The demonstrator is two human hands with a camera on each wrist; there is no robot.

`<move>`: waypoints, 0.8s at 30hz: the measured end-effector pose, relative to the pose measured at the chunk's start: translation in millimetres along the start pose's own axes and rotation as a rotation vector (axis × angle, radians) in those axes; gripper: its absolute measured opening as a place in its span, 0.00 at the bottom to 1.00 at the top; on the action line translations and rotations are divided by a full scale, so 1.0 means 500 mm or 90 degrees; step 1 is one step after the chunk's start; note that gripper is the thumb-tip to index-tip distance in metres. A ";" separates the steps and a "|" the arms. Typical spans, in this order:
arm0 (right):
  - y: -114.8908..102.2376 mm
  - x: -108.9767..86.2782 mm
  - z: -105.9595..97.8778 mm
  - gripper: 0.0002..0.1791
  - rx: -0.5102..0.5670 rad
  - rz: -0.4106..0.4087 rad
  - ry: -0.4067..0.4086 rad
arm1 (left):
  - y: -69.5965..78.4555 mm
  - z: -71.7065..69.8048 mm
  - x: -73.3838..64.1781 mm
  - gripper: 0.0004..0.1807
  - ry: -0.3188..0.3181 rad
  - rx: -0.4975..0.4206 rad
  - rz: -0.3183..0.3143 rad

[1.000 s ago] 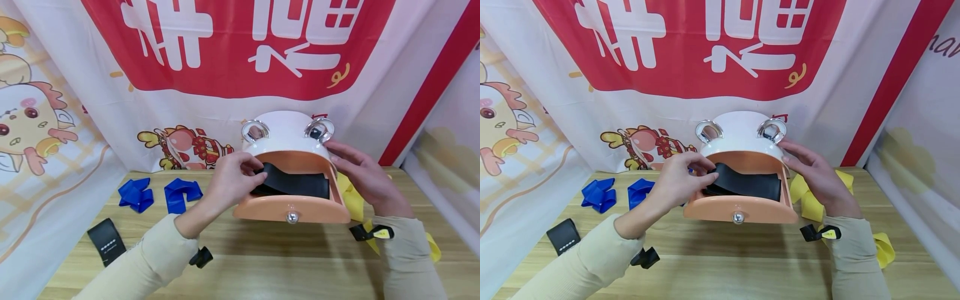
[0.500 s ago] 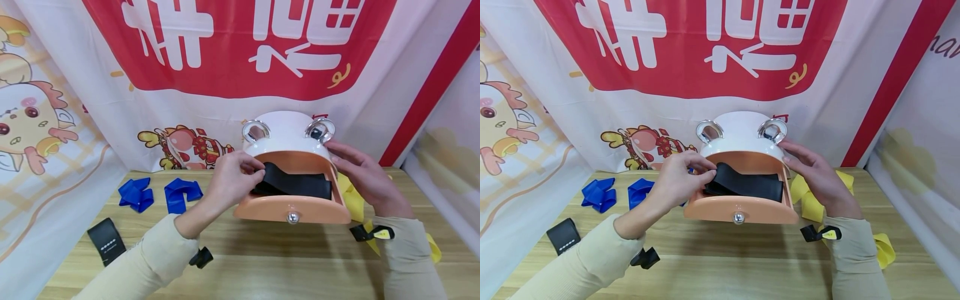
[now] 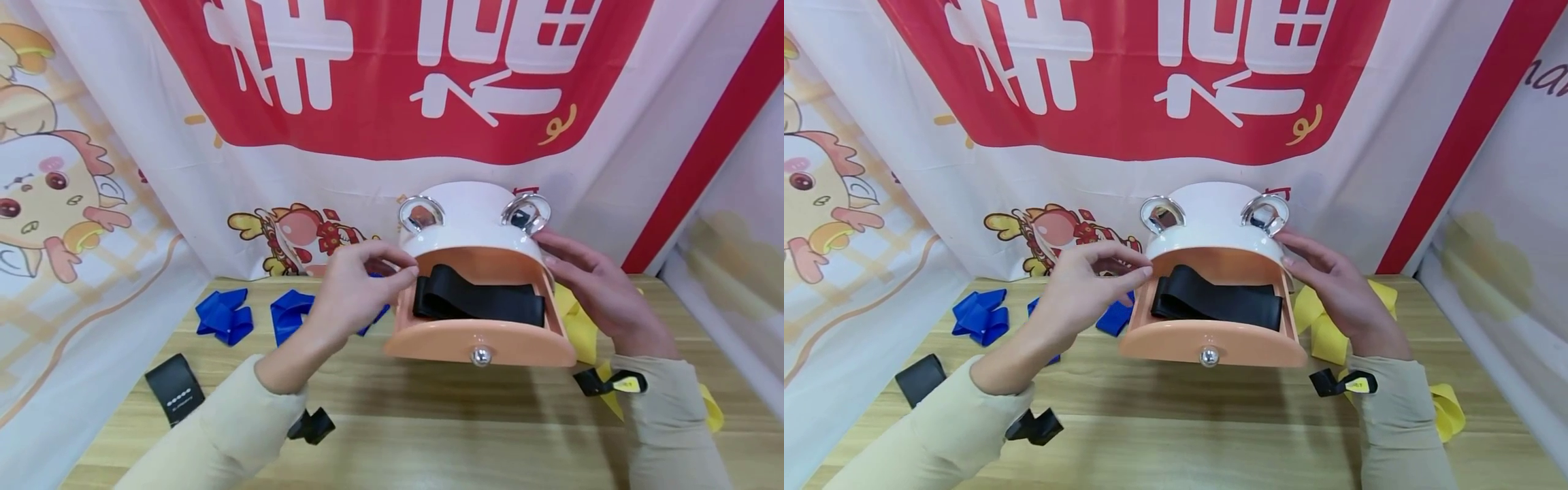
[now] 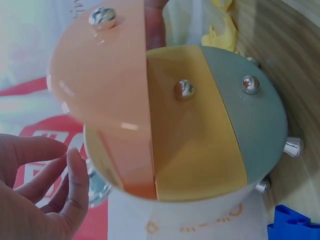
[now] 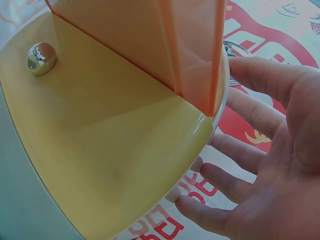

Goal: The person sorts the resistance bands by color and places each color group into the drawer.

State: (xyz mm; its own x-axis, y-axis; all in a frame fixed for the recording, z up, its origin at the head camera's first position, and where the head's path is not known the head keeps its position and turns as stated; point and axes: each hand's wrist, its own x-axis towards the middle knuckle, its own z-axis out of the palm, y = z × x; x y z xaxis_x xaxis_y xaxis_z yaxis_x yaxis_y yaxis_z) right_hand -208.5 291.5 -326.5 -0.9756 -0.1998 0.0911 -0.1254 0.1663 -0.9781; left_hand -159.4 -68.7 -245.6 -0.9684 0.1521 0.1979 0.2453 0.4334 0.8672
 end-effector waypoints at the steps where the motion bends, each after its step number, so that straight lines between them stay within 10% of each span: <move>1: 0.000 0.000 0.000 0.31 0.000 0.002 0.001 | -0.004 -0.008 -0.002 0.06 -0.005 -0.015 -0.010; 15: 0.006 0.002 0.002 0.30 -0.001 0.002 -0.003 | -0.130 -0.148 -0.055 0.19 0.020 -0.101 -0.091; 24: 0.003 0.002 -0.001 0.30 0.020 0.004 0.004 | -0.253 -0.264 -0.113 0.12 0.119 -0.247 -0.069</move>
State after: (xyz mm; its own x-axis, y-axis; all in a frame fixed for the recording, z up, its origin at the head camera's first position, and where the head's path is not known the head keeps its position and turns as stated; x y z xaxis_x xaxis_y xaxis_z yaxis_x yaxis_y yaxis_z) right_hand -209.9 292.1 -327.7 -0.9774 -0.1934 0.0856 -0.1132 0.1364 -0.9842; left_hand -141.7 -249.5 -306.1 -0.9879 -0.0551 0.1450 0.1413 0.0664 0.9877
